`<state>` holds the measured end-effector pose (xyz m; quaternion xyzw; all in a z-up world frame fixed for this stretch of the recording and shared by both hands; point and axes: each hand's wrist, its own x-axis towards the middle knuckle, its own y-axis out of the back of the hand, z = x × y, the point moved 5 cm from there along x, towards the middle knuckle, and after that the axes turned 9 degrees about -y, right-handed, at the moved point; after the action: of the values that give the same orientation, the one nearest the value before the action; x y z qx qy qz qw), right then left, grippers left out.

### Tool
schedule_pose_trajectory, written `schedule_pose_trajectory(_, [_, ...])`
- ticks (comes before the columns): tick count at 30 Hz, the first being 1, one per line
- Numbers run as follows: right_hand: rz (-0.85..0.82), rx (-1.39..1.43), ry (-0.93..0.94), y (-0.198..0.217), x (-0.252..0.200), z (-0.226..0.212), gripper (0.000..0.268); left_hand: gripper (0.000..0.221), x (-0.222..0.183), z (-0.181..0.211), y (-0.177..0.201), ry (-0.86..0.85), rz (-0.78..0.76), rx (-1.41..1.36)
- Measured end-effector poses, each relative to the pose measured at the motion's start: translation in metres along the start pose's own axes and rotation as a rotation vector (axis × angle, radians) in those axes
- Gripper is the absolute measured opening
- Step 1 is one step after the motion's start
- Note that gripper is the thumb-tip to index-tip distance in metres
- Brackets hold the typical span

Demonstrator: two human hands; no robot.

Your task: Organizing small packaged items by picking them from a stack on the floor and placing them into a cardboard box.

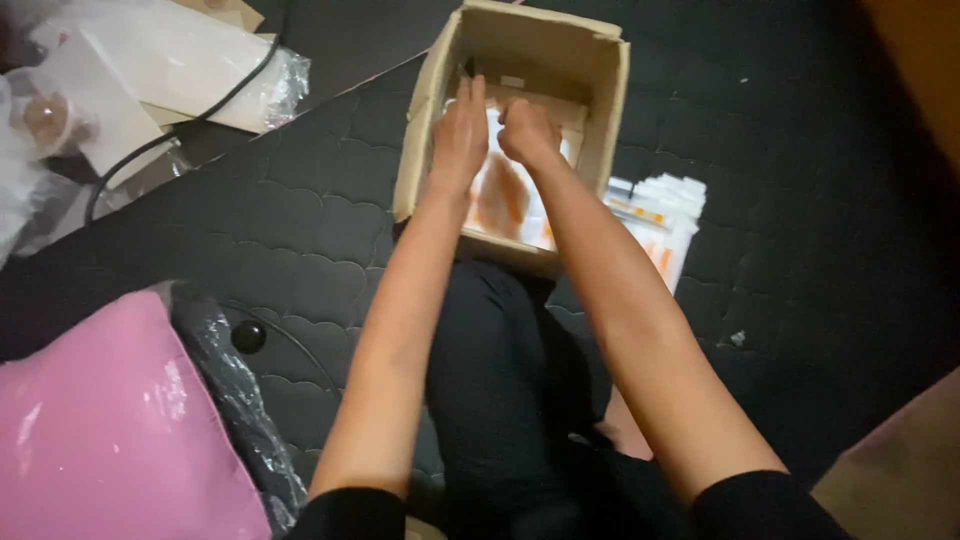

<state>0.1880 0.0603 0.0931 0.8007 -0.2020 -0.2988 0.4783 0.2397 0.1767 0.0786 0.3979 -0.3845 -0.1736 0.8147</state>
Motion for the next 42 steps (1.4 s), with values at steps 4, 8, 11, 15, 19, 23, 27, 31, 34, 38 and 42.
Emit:
schedule_pose_trajectory(4, [-0.009, -0.030, 0.002, -0.075, 0.064, 0.032, 0.028, 0.046, -0.001, 0.001, -0.018, 0.015, -0.059, 0.173])
schedule_pose_trajectory(8, [0.196, -0.117, 0.066, -0.079, 0.047, 0.037, 0.029, 0.036, -0.001, 0.011, -0.002, 0.020, -0.051, 0.097])
schedule_pose_trajectory(11, [0.085, 0.023, -0.071, -0.081, 0.048, 0.050, 0.013, 0.033, -0.003, 0.014, 0.006, 0.049, -0.094, -0.006])
schedule_pose_trajectory(15, [0.066, 0.130, -0.234, -0.063, 0.045, 0.054, 0.021, 0.023, -0.004, 0.006, 0.000, 0.044, -0.013, -0.027])
schedule_pose_trajectory(19, [-0.071, 0.423, -0.161, -0.069, 0.061, 0.074, 0.011, 0.033, 0.000, 0.005, 0.004, 0.101, -0.038, -0.040])
schedule_pose_trajectory(23, [-0.182, 0.721, -0.131, -0.043, 0.036, 0.052, 0.013, 0.048, 0.002, -0.009, -0.008, 0.134, 0.122, -0.196])
schedule_pose_trajectory(27, [-0.336, 0.958, -0.090, 0.001, -0.011, 0.026, 0.018, 0.061, 0.008, -0.021, -0.009, 0.398, 0.023, -0.567])
schedule_pose_trajectory(31, [-0.172, 0.777, -0.013, 0.043, -0.049, 0.025, 0.015, 0.069, 0.011, -0.001, 0.016, 0.511, 0.019, -1.199])
schedule_pose_trajectory(34, [-0.213, 0.830, 0.101, 0.088, -0.098, 0.028, 0.009, 0.023, 0.007, 0.052, 0.083, 0.393, 0.005, -1.287])
schedule_pose_trajectory(38, [-0.178, 0.827, 0.357, 0.126, -0.143, 0.050, 0.010, 0.016, -0.005, 0.109, 0.114, 0.250, -0.104, -1.345])
schedule_pose_trajectory(42, [-0.166, 0.802, 0.375, 0.142, -0.181, 0.084, 0.009, 0.013, -0.024, 0.155, 0.125, 0.171, -0.166, -1.264])
